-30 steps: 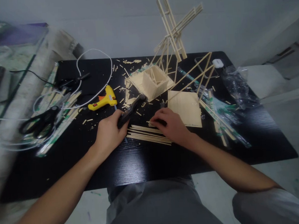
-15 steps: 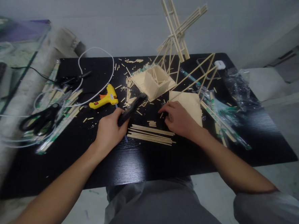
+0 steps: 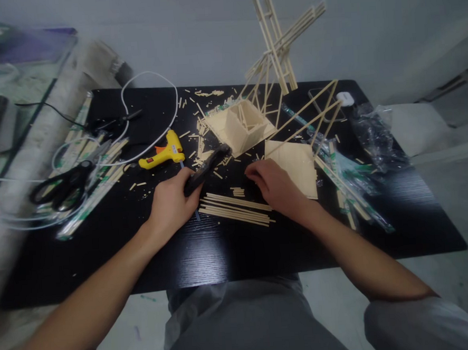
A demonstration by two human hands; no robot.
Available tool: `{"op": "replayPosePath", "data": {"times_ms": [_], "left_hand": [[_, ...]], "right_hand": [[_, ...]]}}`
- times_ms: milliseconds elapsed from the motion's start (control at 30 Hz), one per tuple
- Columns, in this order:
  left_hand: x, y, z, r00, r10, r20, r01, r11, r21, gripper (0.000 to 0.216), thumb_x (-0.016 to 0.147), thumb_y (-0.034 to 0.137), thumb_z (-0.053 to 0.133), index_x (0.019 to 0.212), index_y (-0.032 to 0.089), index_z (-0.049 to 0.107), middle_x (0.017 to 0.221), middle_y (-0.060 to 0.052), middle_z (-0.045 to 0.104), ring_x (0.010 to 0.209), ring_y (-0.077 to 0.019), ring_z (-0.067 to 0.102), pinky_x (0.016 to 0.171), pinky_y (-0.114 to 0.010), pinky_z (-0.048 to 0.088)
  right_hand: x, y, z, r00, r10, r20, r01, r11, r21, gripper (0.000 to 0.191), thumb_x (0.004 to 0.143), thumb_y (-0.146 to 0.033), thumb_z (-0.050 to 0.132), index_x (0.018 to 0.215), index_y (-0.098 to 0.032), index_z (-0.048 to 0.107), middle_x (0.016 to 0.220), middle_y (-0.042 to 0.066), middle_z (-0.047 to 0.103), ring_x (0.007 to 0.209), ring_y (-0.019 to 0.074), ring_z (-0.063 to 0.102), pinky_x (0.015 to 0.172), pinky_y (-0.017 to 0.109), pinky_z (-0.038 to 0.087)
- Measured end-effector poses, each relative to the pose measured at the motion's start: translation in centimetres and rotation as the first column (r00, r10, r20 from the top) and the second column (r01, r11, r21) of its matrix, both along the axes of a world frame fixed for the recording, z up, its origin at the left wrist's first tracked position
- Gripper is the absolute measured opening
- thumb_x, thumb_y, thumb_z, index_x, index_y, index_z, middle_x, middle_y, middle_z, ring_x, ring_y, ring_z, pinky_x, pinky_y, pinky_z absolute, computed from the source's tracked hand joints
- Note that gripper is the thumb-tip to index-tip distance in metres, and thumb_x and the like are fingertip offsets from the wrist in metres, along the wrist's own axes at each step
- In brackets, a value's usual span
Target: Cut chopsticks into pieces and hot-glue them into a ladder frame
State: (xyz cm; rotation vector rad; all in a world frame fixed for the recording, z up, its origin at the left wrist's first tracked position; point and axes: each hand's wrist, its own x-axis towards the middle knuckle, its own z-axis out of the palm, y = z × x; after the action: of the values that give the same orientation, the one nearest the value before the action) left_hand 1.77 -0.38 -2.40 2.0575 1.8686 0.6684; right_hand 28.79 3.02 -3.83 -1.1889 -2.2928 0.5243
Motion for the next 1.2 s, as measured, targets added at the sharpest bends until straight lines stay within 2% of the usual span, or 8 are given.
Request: {"op": "replayPosePath", "data": {"times_ms": [133,233,367,467,633,833,1067,1200], "left_hand": [[0.1,0.0,0.1,1.000,-0.013,0.020,0.012,1.000,0.002,0.025,0.095,0.041,0.056,0.095,0.018,0.068,0.074,-0.004,0.070,0.062,-0.0187,0.063,0.064,-0.028,0.043],[0.1,0.0,0.1,0.999,-0.021,0.026,0.021,1.000,0.004,0.025,0.096,0.041,0.056,0.096,0.018,0.068,0.078,-0.004,0.072,0.064,-0.0189,0.064,0.066,-0.028,0.044],[0.2,-0.1,0.1,0.999,-0.036,0.013,0.036,0.999,-0.001,0.025,0.096,0.041,0.055,0.098,0.019,0.068,0.082,-0.005,0.074,0.067,-0.0196,0.066,0.067,-0.028,0.046],[0.3,-0.2,0.0,0.999,-0.050,0.010,0.051,0.999,-0.012,0.025,0.095,0.040,0.056,0.097,0.019,0.068,0.082,-0.005,0.074,0.067,-0.0192,0.066,0.068,-0.028,0.046],[0.4,-0.4,-0.1,0.996,-0.075,0.038,0.077,0.997,-0.028,0.020,0.094,0.038,0.057,0.094,0.020,0.067,0.079,-0.003,0.072,0.065,-0.0182,0.064,0.066,-0.028,0.045],[0.5,-0.6,-0.2,0.993,-0.091,0.077,0.093,0.995,-0.024,0.017,0.093,0.034,0.059,0.093,0.020,0.067,0.078,-0.002,0.072,0.064,-0.0173,0.064,0.066,-0.028,0.044],[0.5,-0.6,0.0,0.993,-0.108,0.042,0.110,0.992,-0.053,0.020,0.092,0.035,0.057,0.098,0.020,0.068,0.081,-0.004,0.074,0.073,-0.0218,0.070,0.069,-0.030,0.047],[0.4,-0.6,0.0,0.987,-0.152,-0.056,0.148,0.987,-0.066,0.027,0.089,0.032,0.054,0.108,0.018,0.067,0.094,-0.008,0.077,0.087,-0.0286,0.074,0.074,-0.035,0.050]], "right_hand": [[-0.3,-0.4,0.7,0.978,0.022,-0.208,-0.038,0.997,-0.071,0.022,0.103,-0.017,0.055,0.114,-0.023,0.074,0.111,0.008,0.076,0.103,0.0236,0.071,0.094,0.041,0.055],[-0.6,-0.7,0.7,0.925,-0.054,-0.377,-0.043,0.969,-0.243,0.019,0.098,-0.022,0.067,0.114,-0.024,0.076,0.103,0.004,0.078,0.094,0.0207,0.073,0.087,0.038,0.058],[-1.2,-1.0,0.8,0.779,-0.213,-0.590,-0.165,0.837,-0.521,0.022,0.088,-0.032,0.081,0.108,-0.024,0.077,0.095,0.002,0.080,0.085,0.0184,0.075,0.076,0.034,0.062],[-1.5,-1.0,1.1,0.699,-0.302,-0.648,-0.247,0.748,-0.616,0.025,0.081,-0.038,0.087,0.096,-0.021,0.075,0.090,0.003,0.081,0.081,0.0177,0.075,0.072,0.032,0.063],[-1.7,-1.3,1.6,0.670,-0.354,-0.652,-0.258,0.712,-0.653,0.025,0.081,-0.040,0.089,0.085,-0.020,0.073,0.074,-0.002,0.075,0.067,0.0119,0.069,0.065,0.026,0.060],[-1.9,-1.7,1.4,0.592,-0.411,-0.693,-0.375,0.621,-0.688,0.030,0.076,-0.036,0.093,0.079,-0.019,0.068,0.080,0.001,0.079,0.077,0.0148,0.076,0.069,0.027,0.063],[-2.1,-1.9,1.4,0.617,-0.374,-0.693,-0.374,0.635,-0.676,0.027,0.080,-0.036,0.090,0.099,-0.021,0.077,0.087,0.001,0.081,0.081,0.0156,0.078,0.080,0.033,0.067],[-2.1,-1.9,1.3,0.610,-0.366,-0.703,-0.350,0.672,-0.653,0.024,0.081,-0.039,0.090,0.095,-0.022,0.078,0.086,0.001,0.081,0.080,0.0160,0.078,0.080,0.034,0.067]]}}
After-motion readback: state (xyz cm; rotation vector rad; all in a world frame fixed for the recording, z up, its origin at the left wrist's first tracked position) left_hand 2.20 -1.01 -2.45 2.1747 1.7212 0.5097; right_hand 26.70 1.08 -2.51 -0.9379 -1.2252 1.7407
